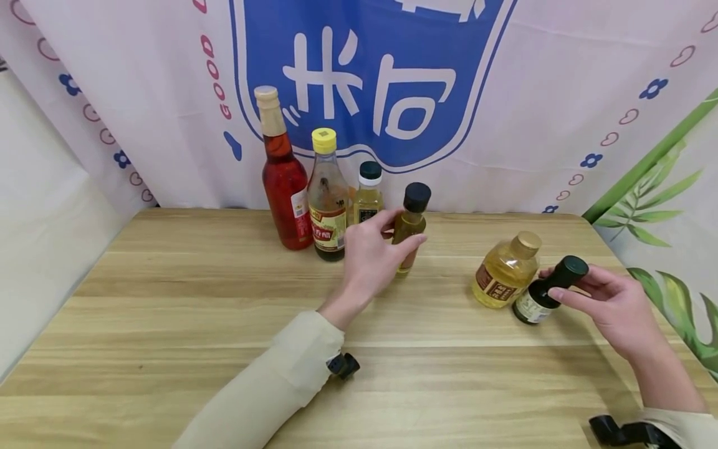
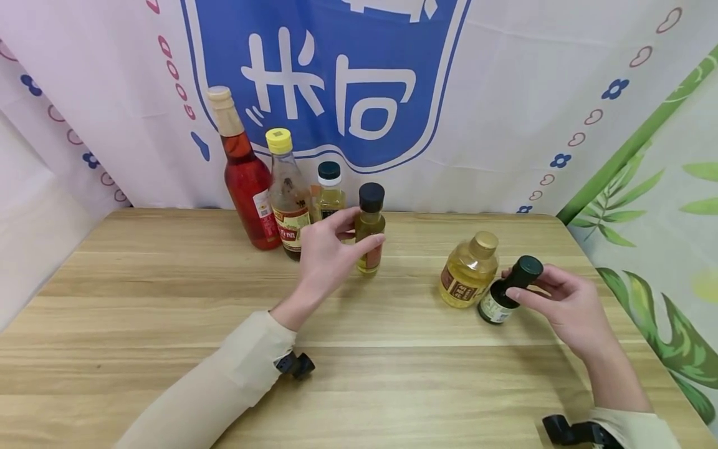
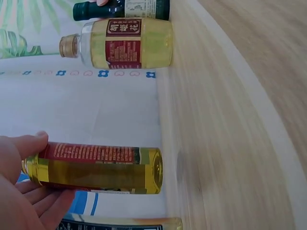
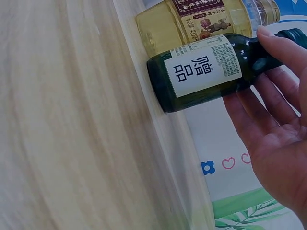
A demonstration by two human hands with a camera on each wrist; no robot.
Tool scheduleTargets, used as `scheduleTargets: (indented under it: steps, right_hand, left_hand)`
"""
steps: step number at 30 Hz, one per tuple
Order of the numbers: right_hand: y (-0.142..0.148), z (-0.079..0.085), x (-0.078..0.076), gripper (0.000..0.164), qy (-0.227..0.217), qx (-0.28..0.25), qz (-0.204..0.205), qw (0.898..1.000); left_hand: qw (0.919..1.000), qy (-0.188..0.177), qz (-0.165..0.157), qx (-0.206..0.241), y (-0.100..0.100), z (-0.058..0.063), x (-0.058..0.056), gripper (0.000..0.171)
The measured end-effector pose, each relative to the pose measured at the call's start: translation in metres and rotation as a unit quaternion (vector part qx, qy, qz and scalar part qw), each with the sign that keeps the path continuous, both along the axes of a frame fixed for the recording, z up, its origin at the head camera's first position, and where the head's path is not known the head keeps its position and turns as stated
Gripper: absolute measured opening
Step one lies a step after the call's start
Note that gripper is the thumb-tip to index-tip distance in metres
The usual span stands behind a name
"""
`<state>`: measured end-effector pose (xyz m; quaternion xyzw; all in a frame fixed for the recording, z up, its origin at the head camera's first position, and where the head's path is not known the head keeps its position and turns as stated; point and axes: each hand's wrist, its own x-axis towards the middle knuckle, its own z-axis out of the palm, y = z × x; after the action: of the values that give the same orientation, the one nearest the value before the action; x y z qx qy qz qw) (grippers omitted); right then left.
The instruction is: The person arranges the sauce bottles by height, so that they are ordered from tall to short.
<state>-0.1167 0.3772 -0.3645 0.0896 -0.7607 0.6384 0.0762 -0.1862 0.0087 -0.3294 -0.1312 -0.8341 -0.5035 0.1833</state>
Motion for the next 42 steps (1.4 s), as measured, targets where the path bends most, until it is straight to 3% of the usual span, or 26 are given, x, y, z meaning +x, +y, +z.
scheduleTargets:
  steps: [11, 20, 31, 42]
  right_hand:
    - [0.001, -0.001, 0.001, 0.037, 0.001, -0.01, 0.005, 1.0]
    - [0.001, -0.001, 0.001, 0.037, 0.0, -0.003, 0.003, 1.0]
    - [0.001, -0.004, 0.0, 0.039, 0.01, -0.019, 0.013, 1.0]
    - [0.001, -0.005, 0.0, 0.042, 0.007, -0.023, 0.008, 1.0]
  left_hand:
    - [0.9974, -0.033, 0.062, -0.015, 0.02, -0.002, -0.007, 0.046]
    - [0.9948, -0.045, 0.087, -0.03, 0.028, -0.005, -0.008, 0.046]
    - [0.995, -0.041, 0.088, -0.023, 0.028, -0.008, -0.014, 0.042]
    - [0.9941, -0.039, 0.097, -0.03, 0.031, -0.012, -0.01, 0.055]
